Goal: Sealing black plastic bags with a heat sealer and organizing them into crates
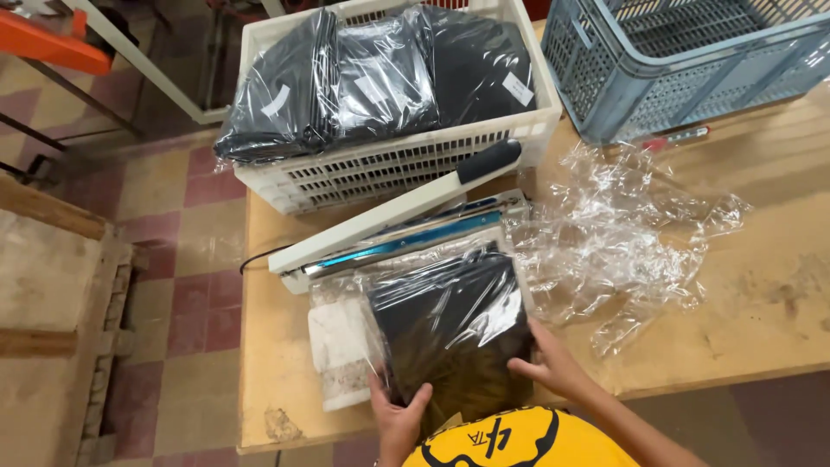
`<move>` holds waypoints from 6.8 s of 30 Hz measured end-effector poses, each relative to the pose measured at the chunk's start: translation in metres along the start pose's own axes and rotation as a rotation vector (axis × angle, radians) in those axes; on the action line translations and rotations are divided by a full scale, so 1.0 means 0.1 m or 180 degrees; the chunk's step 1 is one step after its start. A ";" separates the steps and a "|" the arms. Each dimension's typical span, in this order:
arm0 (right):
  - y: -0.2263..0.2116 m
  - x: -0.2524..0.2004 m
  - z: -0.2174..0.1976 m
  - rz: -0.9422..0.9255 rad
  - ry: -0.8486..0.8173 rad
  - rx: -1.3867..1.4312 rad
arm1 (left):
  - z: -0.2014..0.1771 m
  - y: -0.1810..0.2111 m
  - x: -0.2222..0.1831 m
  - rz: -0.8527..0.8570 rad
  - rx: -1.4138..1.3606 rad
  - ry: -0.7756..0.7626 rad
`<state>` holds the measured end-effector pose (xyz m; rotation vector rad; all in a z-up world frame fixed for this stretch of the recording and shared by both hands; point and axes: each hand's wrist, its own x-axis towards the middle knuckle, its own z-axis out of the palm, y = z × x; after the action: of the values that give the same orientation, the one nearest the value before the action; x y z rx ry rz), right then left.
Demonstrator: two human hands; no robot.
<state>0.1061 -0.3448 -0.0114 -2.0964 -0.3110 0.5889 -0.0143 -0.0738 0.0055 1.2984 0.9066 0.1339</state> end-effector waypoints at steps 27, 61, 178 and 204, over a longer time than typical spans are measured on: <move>-0.99 4.81 -2.18 -0.1743 0.1025 0.0138 | 2.64 3.11 3.90 0.2511 0.4469 -0.0220; -1.14 0.66 -0.09 -0.1683 -0.0533 0.1506 | 0.40 1.06 0.64 0.4039 0.3378 -0.1788; 2.02 0.58 -1.22 -0.1327 0.1347 -0.1039 | 4.06 -2.07 0.86 0.2313 0.3464 -0.1065; 2.30 1.07 -1.35 -0.0755 0.0078 -0.1303 | 3.53 -1.13 0.76 0.0401 0.2012 -0.1604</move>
<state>0.2669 -0.5227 -0.1697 -2.4060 -0.7044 0.3792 0.2175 -0.3377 -0.1341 1.8619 0.4353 -0.4006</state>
